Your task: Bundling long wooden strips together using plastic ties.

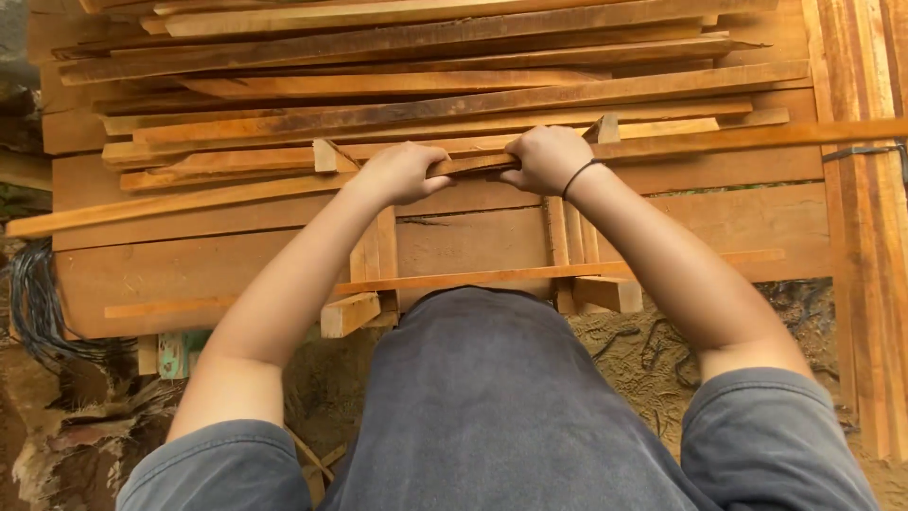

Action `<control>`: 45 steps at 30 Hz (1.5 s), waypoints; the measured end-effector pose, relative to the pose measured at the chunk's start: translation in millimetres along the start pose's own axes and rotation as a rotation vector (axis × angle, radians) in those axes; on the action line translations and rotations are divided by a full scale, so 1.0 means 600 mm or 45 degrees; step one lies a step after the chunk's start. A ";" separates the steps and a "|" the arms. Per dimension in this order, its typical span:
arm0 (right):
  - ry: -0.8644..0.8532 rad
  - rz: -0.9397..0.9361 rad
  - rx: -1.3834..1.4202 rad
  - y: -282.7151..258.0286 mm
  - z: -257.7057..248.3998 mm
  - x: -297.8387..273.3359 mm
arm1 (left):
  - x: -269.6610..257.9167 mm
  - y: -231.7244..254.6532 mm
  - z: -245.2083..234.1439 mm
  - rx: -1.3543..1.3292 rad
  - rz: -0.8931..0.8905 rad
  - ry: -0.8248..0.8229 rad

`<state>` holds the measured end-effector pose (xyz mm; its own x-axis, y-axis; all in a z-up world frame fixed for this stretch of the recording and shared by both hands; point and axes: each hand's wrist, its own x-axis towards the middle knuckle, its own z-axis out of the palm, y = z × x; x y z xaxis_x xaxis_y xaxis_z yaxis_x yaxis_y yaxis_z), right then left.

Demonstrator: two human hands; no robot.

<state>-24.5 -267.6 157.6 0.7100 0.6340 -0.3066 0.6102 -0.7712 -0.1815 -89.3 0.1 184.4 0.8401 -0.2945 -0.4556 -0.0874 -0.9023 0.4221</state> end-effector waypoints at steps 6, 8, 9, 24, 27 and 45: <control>-0.209 0.035 0.149 0.008 0.070 0.043 | 0.049 -0.035 0.075 0.014 -0.104 -0.025; -0.272 0.055 0.189 0.016 0.131 0.076 | 0.084 -0.075 0.128 0.006 -0.138 -0.033; -0.329 0.080 0.224 0.024 0.161 0.091 | 0.106 -0.092 0.155 0.003 -0.166 -0.036; -0.576 0.222 0.268 0.037 0.297 0.155 | 0.187 -0.183 0.294 -0.202 -0.460 -0.295; -0.565 0.233 0.202 0.039 0.309 0.158 | 0.191 -0.187 0.311 -0.082 -0.475 -0.266; -0.028 0.264 0.187 -0.035 0.316 0.041 | 0.131 -0.145 0.330 -0.081 -0.422 -0.213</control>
<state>-86.7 -246.9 -23.2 0.8058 0.4611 -0.3716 0.3936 -0.8859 -0.2456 -121.8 -6.9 -43.1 0.7175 -0.0418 -0.6954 0.2127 -0.9374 0.2758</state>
